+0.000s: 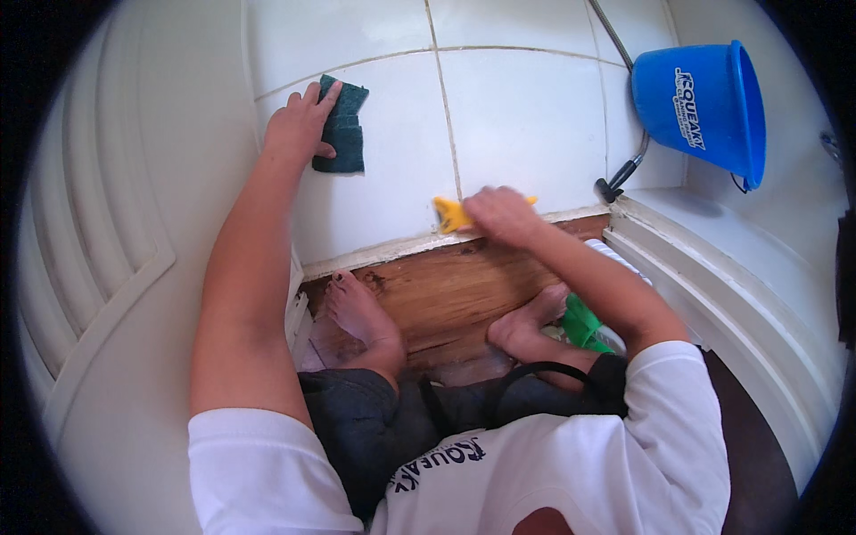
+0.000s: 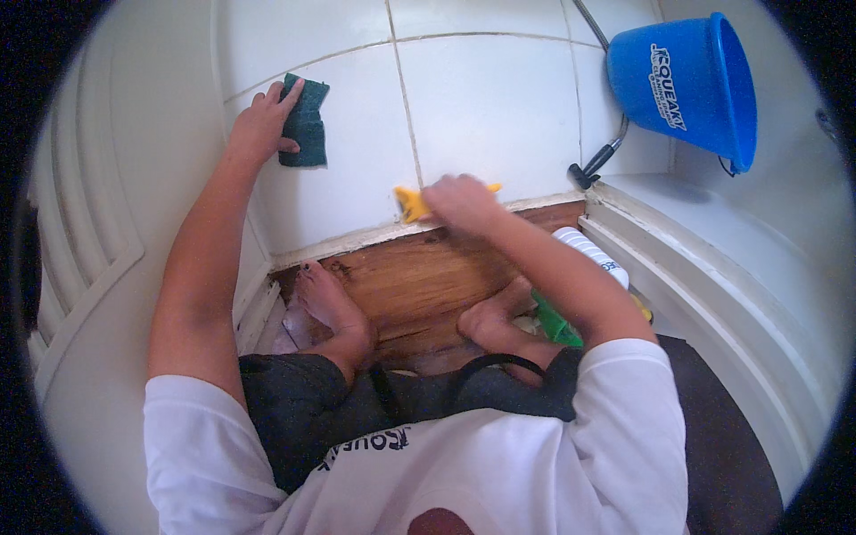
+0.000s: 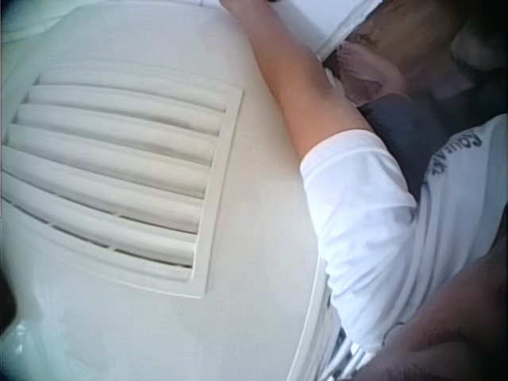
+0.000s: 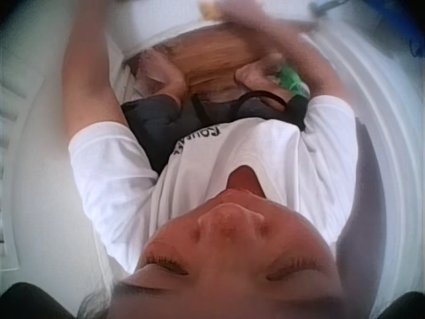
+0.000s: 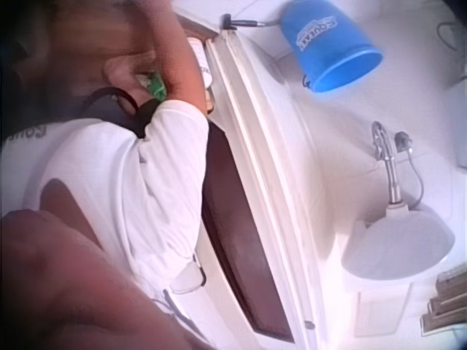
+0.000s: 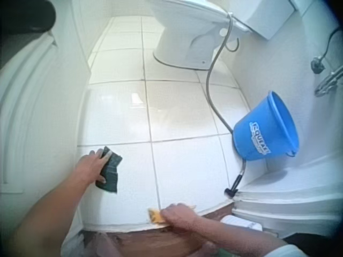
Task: The person scrubs the bathroom floor tiles around the base of the toilet and along the wall using a green sponge and a yellow scraper, occasionally rinsing the sponge in a blue bucket of water.
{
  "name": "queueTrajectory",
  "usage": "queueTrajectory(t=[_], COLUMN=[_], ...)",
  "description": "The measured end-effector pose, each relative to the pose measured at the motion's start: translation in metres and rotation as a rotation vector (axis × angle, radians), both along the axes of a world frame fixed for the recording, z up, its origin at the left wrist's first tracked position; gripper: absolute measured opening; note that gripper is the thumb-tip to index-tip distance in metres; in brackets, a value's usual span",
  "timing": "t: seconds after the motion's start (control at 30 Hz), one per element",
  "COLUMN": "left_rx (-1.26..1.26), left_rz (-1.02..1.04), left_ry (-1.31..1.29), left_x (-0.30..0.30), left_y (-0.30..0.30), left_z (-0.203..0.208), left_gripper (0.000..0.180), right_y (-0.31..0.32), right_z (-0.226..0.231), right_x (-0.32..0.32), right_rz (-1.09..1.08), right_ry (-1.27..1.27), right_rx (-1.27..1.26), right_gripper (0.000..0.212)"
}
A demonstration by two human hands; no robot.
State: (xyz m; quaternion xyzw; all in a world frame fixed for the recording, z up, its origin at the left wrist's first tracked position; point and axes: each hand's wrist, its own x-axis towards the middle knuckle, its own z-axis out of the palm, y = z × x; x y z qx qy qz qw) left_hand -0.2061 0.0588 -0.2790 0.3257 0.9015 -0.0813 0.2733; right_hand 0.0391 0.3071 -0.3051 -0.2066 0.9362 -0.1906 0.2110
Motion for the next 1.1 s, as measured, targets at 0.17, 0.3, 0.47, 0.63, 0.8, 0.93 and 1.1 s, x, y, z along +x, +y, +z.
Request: queueTrajectory(t=[0.17,0.3,0.47,0.63,0.8,0.93,1.1], left_rx=[0.007,0.009,0.014,0.016,-0.006,0.035,0.039], left_rz=[-0.025,-0.002,-0.018,-0.014,-0.010,-0.022,0.002], left_ry=[0.054,0.053,0.066,0.073,0.073,0.081,0.064], left_x=[-0.001,0.002,0.001,0.003,0.001,0.002,0.004], left_y=[-0.003,-0.006,-0.002,-0.007,-0.001,-0.003,-0.009], left_z=[-0.002,-0.005,-0.007,-0.007,-0.006,-0.006,-0.008], left_gripper=[0.108,0.109,0.109,0.109,0.109,0.110,0.110], right_y=[-0.014,-0.010,-0.034,-0.014,-0.045,-0.066,-0.042], right_z=[-0.004,0.007,-0.003,0.006,-0.005,-0.011,0.010], right_x=[-0.002,-0.001,-0.006,-0.008,-0.012,-0.014,-0.016], right_rz=[0.022,0.012,0.005,0.048,0.053,0.074,0.074], right_ry=[0.044,0.017,0.024,-0.019,0.004,0.044,-0.072], right_rx=[0.018,0.009,-0.003,0.036,-0.025,-0.020,0.058], right_gripper=[0.018,0.011,0.012,0.015,0.023,0.029,0.030])
